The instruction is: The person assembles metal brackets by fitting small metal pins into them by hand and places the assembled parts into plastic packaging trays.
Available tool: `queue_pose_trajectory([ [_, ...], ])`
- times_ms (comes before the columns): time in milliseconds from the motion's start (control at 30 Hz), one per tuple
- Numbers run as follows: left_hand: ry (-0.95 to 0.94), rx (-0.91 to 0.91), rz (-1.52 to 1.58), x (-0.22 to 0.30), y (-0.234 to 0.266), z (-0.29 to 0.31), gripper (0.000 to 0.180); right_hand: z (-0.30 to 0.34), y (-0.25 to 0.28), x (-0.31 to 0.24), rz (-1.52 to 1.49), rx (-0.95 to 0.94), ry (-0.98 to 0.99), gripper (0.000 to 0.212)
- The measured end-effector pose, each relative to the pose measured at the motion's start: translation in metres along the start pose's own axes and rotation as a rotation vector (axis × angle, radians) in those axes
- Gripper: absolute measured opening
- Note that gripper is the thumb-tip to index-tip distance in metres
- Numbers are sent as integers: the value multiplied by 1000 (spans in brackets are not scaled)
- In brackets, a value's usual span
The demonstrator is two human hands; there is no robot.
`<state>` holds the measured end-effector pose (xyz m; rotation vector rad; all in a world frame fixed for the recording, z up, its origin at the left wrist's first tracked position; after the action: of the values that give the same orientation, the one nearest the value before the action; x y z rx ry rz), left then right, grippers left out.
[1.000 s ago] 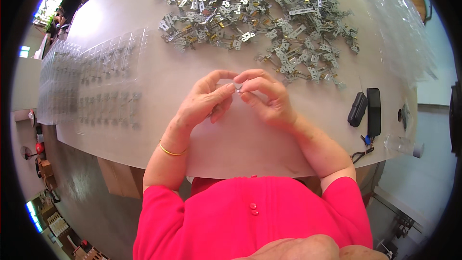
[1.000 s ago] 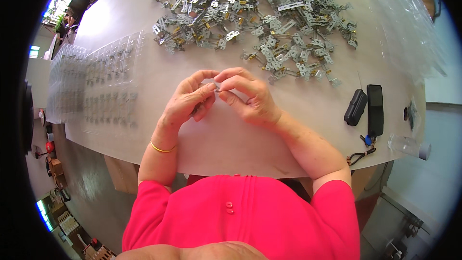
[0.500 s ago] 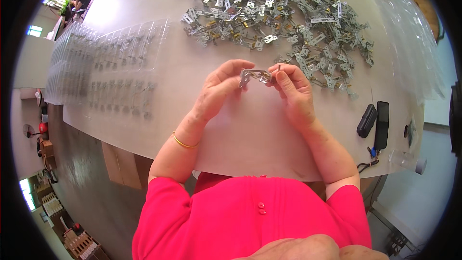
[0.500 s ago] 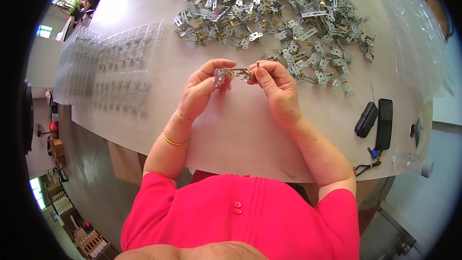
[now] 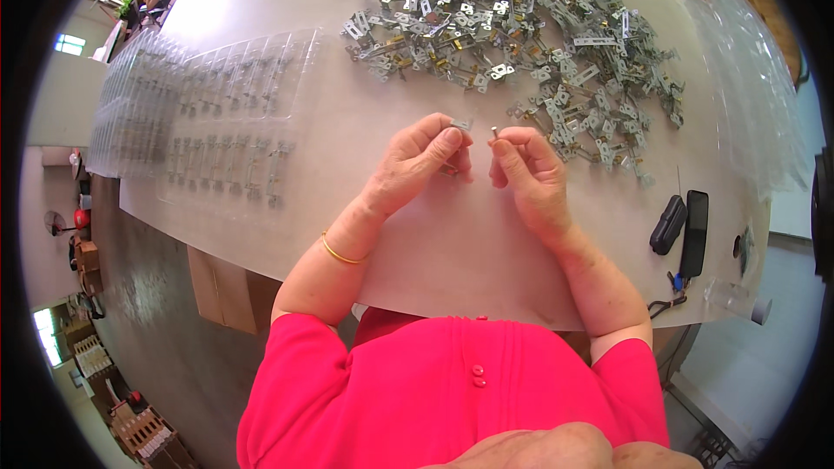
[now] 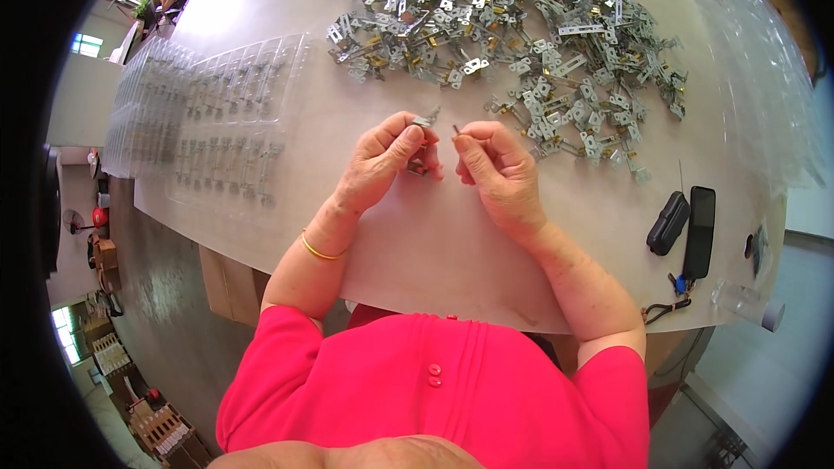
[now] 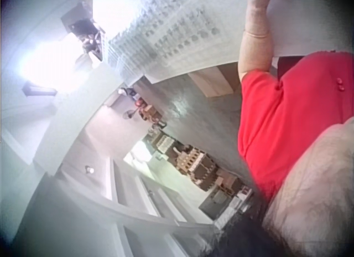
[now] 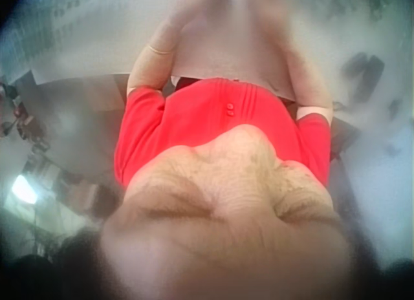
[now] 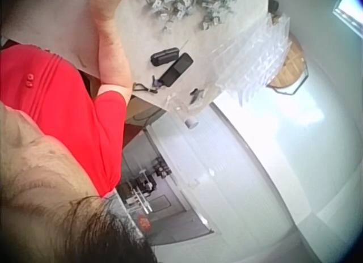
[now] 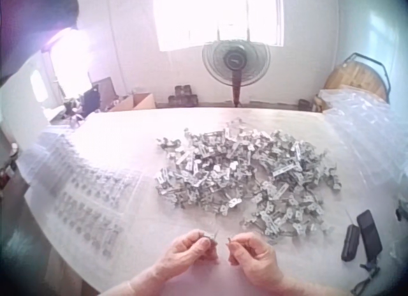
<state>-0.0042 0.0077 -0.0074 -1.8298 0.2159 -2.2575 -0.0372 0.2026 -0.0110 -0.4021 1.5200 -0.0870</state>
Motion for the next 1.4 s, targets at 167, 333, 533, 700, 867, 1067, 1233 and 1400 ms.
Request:
queue_pose_trajectory([
  [167, 9, -1, -152, 4, -3, 2, 31, 5, -4, -5, 172, -44, -20, 10],
  [333, 36, 38, -210, 7, -5, 2, 31, 4, -2, -2, 217, -27, 6, 11],
  [533, -99, 114, -319, 6, -4, 2, 26, 5, -2, -1, 263, 3, 34, 20],
  [700, -270, 128, -497, 2, -9, 2, 19, 5, -4, 0, 224, 11, 56, 23],
  [867, -410, 118, -629, -3, -4, 1, 18, 5, -2, 1, 362, -47, 183, 15],
  [1067, -490, 95, -700, 2, -10, 4, 17, -4, -1, -3, 519, -26, 499, 11],
  [1233, -431, 44, -612, 2, -13, 5, 17, -3, 1, 0, 200, 56, 330, 13],
  [1400, 5, 34, -64, 9, -3, 3, 29, 0, -1, -1, 42, 72, 19, 15],
])
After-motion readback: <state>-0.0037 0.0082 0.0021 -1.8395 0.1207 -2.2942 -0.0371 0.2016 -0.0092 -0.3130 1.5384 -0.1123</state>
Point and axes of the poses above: each hand's wrist, its own z-axis away from the middle knuckle, its own y-axis out of the back of the hand, x = y × z, the point moved 1 cm from there along -z, towards the middle knuckle, and after that the axes turned 12 degrees about x, right-handed, at the moved point
